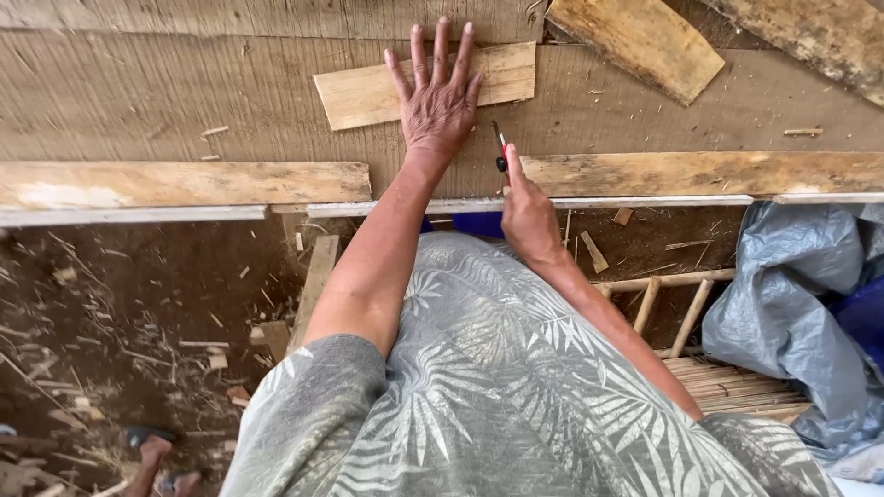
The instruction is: Cutting thin wood strips from larger pieces of wood using a utility knife on a wooden work surface.
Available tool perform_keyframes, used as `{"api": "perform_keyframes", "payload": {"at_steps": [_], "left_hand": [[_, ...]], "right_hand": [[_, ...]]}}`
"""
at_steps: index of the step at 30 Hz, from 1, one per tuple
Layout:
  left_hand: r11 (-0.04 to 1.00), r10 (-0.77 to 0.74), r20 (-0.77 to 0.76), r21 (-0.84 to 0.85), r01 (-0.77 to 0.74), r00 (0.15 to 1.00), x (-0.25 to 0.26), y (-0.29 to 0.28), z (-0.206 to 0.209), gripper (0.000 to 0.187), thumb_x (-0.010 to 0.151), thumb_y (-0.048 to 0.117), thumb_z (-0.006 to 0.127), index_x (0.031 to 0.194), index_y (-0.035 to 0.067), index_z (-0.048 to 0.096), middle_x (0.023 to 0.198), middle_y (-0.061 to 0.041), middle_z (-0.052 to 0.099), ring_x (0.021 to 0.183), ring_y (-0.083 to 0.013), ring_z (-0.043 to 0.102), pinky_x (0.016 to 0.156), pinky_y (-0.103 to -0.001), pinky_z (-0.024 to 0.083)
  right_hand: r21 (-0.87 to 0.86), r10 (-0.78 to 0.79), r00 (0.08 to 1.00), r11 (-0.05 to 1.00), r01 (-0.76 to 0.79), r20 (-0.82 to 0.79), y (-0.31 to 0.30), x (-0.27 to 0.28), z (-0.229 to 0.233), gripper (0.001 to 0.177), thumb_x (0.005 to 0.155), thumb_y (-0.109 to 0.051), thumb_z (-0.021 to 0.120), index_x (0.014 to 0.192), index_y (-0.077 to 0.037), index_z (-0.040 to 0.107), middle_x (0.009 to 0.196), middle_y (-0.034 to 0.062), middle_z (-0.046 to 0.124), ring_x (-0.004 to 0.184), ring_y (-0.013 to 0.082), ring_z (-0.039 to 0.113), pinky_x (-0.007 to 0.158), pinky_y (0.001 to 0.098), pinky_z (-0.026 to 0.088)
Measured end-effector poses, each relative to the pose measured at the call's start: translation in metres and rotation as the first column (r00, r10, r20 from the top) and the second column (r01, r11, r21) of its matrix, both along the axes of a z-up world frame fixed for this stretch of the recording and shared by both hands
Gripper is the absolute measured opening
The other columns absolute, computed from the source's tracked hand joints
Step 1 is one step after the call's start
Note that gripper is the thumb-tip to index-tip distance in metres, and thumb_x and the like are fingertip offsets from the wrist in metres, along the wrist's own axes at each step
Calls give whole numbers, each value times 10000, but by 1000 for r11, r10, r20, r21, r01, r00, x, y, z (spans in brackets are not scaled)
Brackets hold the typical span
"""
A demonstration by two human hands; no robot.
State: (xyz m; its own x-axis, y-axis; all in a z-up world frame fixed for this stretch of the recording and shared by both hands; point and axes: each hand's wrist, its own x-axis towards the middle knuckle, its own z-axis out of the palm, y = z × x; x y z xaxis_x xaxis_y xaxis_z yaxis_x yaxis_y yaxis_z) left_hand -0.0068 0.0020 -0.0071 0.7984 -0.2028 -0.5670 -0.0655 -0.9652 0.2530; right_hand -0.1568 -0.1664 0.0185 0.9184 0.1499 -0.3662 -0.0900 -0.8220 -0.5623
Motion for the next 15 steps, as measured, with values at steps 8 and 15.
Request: {"api": "perform_keyframes", "payload": {"at_steps": [8,15], "left_hand": [[994,58,399,-111,-14,915,-16,7,-59,713,993,623,594,1551,198,465,1695,-119,133,1565,-373,85,1216,-708,10],[989,-12,307,-138,57,952,13,8,-70,412,892,378,780,1103,221,463,849,-8,732,955,-191,726,1097,-470,311]], "right_hand": [[26,-564,771,802,597,-296,-41,27,30,91,1020,-190,686,1066,-128,639,735,-23,594,585,100,561,522,254,515],[282,-639,767,727,625,-54,-54,67,-7,284,864,-258,853,1122,-208,746,903,36,756,828,190,732,772,332,558]]}}
